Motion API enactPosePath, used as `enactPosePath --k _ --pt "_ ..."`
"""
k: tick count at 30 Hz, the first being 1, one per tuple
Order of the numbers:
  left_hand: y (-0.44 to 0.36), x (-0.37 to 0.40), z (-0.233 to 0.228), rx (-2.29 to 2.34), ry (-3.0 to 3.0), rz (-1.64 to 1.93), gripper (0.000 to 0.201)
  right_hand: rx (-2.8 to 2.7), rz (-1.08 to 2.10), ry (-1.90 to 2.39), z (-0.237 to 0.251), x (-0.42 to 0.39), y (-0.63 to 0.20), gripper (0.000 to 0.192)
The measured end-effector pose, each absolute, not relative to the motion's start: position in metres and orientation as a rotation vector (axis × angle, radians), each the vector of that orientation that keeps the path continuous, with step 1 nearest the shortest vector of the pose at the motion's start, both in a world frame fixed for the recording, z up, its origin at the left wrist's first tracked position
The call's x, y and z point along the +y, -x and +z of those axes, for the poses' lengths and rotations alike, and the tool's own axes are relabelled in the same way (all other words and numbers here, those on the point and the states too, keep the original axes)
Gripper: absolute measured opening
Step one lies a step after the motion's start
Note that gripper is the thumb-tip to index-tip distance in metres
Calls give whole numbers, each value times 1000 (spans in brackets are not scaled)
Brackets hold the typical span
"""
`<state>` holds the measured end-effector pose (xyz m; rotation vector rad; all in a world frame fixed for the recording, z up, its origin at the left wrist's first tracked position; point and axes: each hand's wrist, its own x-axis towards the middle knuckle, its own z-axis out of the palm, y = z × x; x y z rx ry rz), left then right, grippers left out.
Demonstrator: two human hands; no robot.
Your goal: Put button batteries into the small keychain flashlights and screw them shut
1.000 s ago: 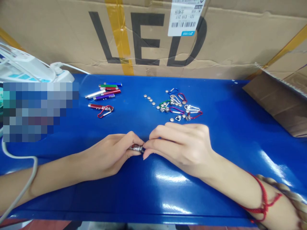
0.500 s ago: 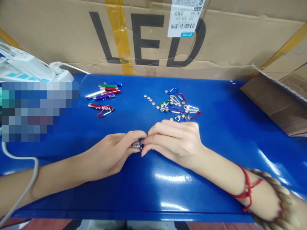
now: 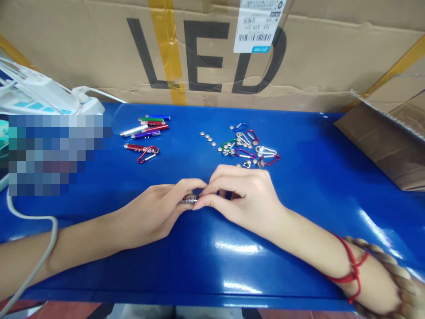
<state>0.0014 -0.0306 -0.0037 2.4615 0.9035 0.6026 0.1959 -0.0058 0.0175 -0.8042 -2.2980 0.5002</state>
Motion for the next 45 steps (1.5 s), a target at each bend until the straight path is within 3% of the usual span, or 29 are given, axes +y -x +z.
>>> enactPosePath --k 5,9,20,25,31,45 --pt "-1 -32 -4 885 -2427 645 34 -2124 1010 1082 16 -4 -191 35" --pt "-1 -31 -4 877 -2409 642 30 -2065 1215 1176 17 -4 -191 40" --pt "-2 -32 -3 893 -2578 575 29 -2080 1101 1151 16 -10 -190 38" --pt "-3 -34 -4 932 -2699 413 48 -1987 1353 1195 17 -13 -187 39" --pt "-2 -36 -3 973 -2792 234 55 -2069 1167 1202 25 -17 -180 36" --pt "0 -36 1 989 -2804 256 61 -1950 1539 1297 19 -4 -179 17"
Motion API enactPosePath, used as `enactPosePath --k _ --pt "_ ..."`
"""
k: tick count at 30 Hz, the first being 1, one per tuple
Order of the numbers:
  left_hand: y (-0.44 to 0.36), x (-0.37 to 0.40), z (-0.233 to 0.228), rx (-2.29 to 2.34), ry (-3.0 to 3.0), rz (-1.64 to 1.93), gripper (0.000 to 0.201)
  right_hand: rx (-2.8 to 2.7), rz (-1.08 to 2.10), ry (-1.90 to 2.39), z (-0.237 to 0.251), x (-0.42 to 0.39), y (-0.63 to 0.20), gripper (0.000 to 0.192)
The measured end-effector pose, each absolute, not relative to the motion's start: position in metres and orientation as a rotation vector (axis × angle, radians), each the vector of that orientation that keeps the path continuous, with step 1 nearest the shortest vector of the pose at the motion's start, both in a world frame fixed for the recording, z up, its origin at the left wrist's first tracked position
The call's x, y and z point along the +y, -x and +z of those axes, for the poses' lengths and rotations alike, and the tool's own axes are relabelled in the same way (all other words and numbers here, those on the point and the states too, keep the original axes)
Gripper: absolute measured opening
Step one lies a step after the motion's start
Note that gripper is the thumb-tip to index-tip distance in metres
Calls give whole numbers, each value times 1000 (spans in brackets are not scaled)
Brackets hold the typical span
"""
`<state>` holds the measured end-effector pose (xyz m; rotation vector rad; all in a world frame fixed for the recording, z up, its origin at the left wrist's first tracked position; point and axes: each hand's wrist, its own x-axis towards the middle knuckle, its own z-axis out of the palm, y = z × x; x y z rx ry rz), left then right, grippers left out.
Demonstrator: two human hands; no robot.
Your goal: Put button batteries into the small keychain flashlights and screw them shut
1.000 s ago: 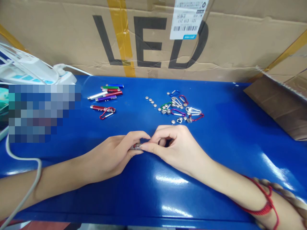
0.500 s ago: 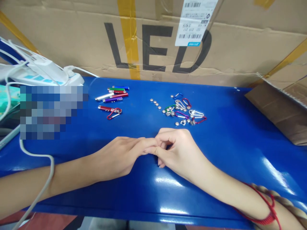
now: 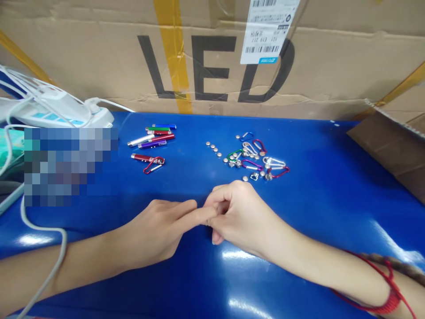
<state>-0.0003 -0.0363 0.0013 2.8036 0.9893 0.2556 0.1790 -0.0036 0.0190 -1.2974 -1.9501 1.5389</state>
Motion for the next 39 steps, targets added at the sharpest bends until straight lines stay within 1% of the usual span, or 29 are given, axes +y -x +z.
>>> enactPosePath --k 3,5,10,12,15,17,20,22,25,29,31,35,39 --pt "1 -34 0 979 -2763 350 59 -1920 1557 1289 19 -2 -180 16" --pt "1 -32 0 974 -2642 457 54 -1891 1589 1287 20 1 -180 18" --pt "3 -29 1 927 -2279 707 25 -1757 1844 1330 22 8 -178 29" --pt "3 -29 2 864 -2176 755 18 -1708 1952 1333 22 10 -178 34" --pt "3 -27 2 785 -2012 848 16 -1664 1993 1302 22 11 -178 39" --pt "2 -25 2 764 -1941 902 15 -1683 1965 1291 22 11 -179 38" --pt "2 -21 5 824 -1881 916 7 -1759 1894 1272 23 11 -180 34" --pt "2 -20 8 879 -1851 887 7 -1804 1787 1245 25 12 -182 34" --pt "1 -24 14 920 -1774 814 13 -1839 1571 1176 28 12 -183 36" --pt "-3 -31 17 935 -1674 798 35 -1870 1376 1137 32 8 -183 36" --pt "-5 -32 16 926 -1673 787 42 -1893 1315 1141 33 4 -182 36" --pt "-3 -27 13 919 -1685 760 41 -1956 1207 1134 30 0 -181 33" --pt "0 -22 11 856 -1636 752 37 -2067 891 1007 23 -3 -179 26"
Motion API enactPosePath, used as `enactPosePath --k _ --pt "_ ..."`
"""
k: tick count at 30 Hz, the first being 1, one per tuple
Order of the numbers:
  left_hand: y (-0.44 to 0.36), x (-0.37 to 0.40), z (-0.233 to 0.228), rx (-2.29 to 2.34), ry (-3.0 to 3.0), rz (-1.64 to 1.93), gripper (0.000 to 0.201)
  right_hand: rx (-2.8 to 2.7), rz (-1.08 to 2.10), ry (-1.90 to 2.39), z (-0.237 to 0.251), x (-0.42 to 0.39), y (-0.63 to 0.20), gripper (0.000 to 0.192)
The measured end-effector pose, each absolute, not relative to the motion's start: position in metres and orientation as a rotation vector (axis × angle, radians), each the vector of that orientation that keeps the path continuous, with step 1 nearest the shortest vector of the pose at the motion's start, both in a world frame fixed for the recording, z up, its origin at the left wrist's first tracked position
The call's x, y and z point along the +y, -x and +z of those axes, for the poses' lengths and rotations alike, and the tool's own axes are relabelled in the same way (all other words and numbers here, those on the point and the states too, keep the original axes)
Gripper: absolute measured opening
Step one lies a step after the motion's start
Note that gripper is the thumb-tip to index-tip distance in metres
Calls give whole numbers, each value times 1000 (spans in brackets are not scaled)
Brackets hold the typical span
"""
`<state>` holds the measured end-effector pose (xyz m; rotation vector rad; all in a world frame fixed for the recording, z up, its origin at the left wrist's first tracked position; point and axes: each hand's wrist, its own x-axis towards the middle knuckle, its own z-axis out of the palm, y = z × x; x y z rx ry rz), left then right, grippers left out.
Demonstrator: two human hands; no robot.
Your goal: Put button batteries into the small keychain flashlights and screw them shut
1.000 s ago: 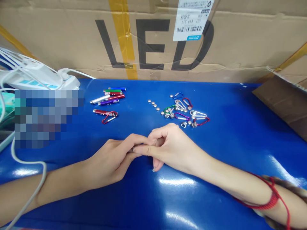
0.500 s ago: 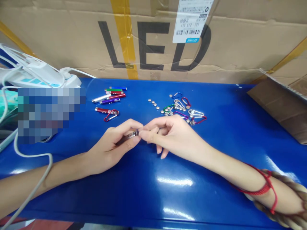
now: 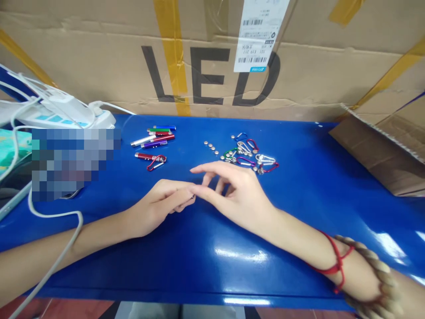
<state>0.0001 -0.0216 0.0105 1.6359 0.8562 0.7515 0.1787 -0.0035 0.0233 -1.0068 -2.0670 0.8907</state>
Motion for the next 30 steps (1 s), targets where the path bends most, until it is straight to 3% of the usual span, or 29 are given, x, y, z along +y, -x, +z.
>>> enactPosePath --k 9,18,26,30 --pt "-1 -20 15 806 -1342 713 25 -2112 588 817 25 -9 -179 12" --pt "7 -25 15 799 -1764 573 40 -2311 395 665 23 -15 -190 12" --pt "4 -27 8 861 -1704 622 54 -2319 374 811 30 -7 -194 12" --pt "3 -25 10 992 -1637 711 57 -2202 99 1235 32 28 -215 19"
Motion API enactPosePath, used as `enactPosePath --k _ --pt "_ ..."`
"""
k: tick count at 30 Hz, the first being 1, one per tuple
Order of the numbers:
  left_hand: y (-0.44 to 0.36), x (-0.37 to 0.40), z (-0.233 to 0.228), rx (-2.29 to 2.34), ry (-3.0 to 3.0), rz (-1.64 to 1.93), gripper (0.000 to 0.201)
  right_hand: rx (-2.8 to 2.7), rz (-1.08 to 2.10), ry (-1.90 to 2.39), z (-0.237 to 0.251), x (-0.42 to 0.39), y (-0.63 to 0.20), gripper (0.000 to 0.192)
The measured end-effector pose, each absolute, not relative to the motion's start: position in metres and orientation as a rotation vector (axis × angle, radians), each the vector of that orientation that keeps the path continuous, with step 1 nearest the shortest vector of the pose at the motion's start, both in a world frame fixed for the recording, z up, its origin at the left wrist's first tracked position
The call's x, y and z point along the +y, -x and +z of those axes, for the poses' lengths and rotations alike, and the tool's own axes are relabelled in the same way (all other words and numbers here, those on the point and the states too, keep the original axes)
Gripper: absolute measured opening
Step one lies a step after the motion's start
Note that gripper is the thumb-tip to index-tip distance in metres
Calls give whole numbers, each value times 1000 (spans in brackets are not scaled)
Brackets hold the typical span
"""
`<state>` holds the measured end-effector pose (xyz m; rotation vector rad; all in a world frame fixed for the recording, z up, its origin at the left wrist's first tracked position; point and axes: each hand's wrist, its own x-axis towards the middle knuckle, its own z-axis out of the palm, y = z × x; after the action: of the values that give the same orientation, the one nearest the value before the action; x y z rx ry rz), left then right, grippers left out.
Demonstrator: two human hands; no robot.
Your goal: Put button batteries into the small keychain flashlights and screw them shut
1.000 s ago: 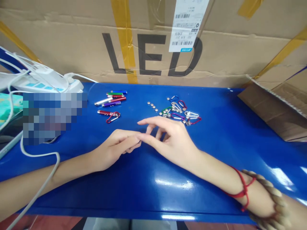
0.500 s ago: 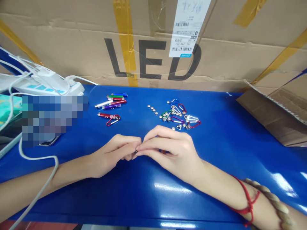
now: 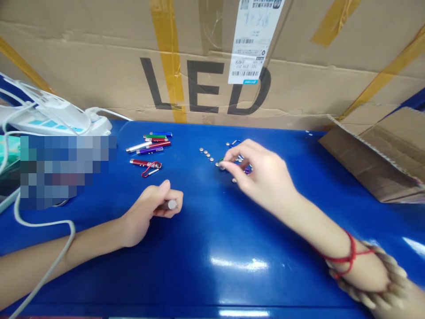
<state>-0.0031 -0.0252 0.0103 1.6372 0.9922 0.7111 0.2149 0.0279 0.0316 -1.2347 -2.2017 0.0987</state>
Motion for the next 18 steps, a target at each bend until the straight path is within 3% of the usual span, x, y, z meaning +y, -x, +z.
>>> enactPosePath --k 3,10,14,18 --pt "4 -24 11 995 -1622 720 56 -2292 -125 1466 25 52 -233 20" --pt "5 -23 8 932 -1620 711 55 -2369 -143 1348 10 72 -242 36" --pt "4 -22 7 901 -1607 725 55 -2487 -24 1381 -2 78 -242 44" --pt "4 -21 7 902 -1605 714 56 -2472 100 1345 -1 81 -243 37"
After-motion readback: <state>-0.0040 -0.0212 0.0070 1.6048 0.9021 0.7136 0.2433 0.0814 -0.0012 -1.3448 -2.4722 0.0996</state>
